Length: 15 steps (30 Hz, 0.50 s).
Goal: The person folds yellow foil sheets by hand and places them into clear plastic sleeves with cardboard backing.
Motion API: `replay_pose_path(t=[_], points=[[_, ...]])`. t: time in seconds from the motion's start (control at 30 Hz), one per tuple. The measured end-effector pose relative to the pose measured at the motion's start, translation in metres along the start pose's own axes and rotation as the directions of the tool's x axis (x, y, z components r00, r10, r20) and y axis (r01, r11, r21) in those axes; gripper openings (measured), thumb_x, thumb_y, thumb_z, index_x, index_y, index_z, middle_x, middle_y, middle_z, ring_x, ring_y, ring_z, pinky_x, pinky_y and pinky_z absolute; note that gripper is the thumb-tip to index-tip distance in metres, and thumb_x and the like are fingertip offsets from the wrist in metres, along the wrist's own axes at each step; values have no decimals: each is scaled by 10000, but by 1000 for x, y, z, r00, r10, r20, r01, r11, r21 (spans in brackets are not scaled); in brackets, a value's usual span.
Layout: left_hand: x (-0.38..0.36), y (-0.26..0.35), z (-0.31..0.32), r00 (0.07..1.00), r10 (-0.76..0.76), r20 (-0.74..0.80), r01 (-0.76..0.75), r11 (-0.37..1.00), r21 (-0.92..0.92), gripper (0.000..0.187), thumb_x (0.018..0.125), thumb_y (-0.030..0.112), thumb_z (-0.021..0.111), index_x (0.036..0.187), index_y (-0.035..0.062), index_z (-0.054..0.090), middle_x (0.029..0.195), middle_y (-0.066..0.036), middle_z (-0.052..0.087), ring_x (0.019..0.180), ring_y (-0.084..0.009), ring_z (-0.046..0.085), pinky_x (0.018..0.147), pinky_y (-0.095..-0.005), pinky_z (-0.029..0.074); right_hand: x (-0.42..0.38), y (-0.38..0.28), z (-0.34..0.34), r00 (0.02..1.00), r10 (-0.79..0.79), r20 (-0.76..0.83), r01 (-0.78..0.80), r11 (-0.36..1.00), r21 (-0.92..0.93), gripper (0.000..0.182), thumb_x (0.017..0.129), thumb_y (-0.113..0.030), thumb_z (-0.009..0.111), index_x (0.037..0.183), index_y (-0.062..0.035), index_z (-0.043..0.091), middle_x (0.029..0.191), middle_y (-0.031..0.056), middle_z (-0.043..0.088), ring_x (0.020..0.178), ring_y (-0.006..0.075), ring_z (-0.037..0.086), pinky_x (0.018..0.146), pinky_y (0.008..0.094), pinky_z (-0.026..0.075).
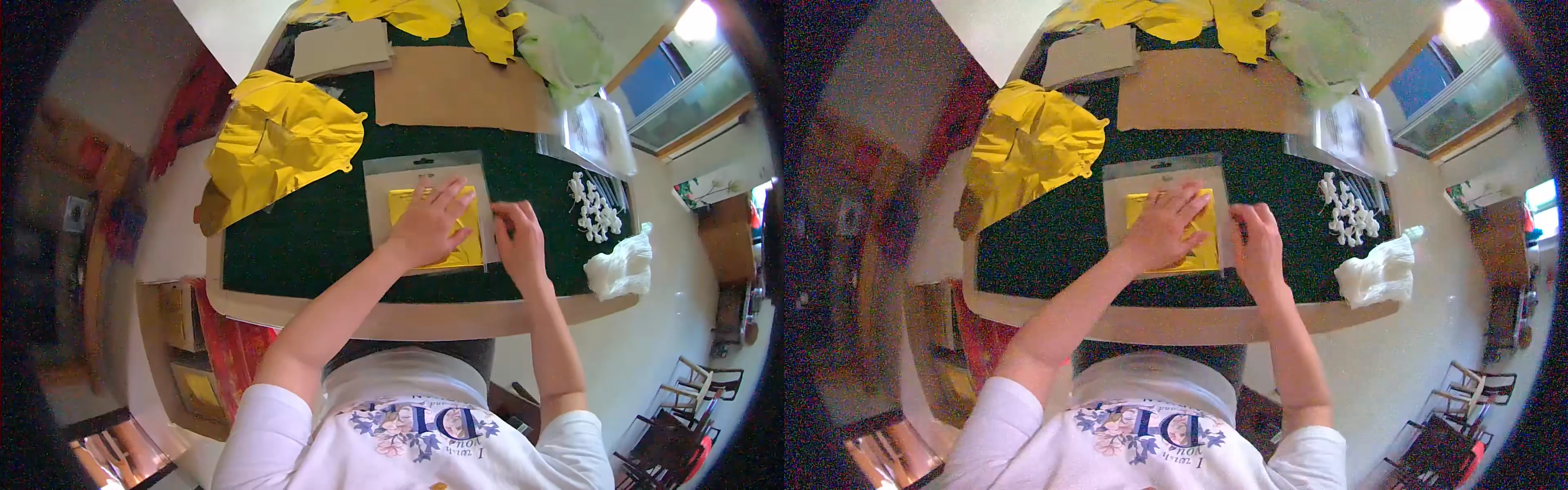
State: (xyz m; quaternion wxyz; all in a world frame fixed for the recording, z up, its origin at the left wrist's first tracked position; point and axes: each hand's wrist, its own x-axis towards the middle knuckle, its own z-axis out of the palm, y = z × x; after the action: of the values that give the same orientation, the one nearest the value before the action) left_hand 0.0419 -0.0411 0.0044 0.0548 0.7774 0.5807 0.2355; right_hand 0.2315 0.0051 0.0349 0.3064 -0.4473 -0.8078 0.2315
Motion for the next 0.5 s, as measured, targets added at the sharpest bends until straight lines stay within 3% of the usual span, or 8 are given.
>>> replay_pose_path(t=[0.1,0.13,0.2,0.3,0.37,0.5], points=[[-2,2,-25,959,63,-275,-43,996,80,460,889,252,607,1299,83,488,1391,-166,441,1336,-313,382,1129,-479,242,22,2,9,997,76,4,-76,994,76,165,847,-7,579,1007,-17,616,910,143,585,824,293,604,740,369,496],[-5,-3,-32,936,-25,-351,22,1000,-12,434,880,211,610,1279,82,497,1364,-166,459,1317,-321,397,1118,-481,258,22,9,14,999,49,6,-49,998,35,171,844,4,571,1009,-13,612,899,130,600,782,257,601,719,341,497],[-16,-17,-47,850,-221,-478,136,969,-205,393,862,129,615,1241,82,517,1310,-165,496,1278,-339,429,1095,-487,291,22,10,17,992,125,22,-127,979,157,158,855,-10,580,1010,-10,611,878,113,608,754,210,590,692,316,492],[-48,-42,-37,797,-417,-437,283,897,-340,405,833,95,625,1224,82,523,1252,-168,525,1230,-361,457,1071,-482,321,27,0,4,966,254,54,-256,900,352,147,870,-33,593,1015,-15,613,849,86,616,727,151,573,660,285,483],[-63,-26,-48,900,-300,-317,232,944,-235,447,813,144,660,1234,89,519,1255,-168,517,1248,-366,442,1071,-509,311,21,-15,-14,961,263,87,-275,863,424,147,885,-50,601,1030,-38,618,825,52,613,705,104,547,632,261,469],[-67,8,-57,997,10,-77,-15,998,-62,564,751,247,724,1247,97,503,1311,-192,463,1269,-404,414,1088,-526,291,-32,-16,-29,961,122,247,-119,993,-27,127,836,-87,662,931,-35,595,802,74,608,668,175,582,628,306,485]])
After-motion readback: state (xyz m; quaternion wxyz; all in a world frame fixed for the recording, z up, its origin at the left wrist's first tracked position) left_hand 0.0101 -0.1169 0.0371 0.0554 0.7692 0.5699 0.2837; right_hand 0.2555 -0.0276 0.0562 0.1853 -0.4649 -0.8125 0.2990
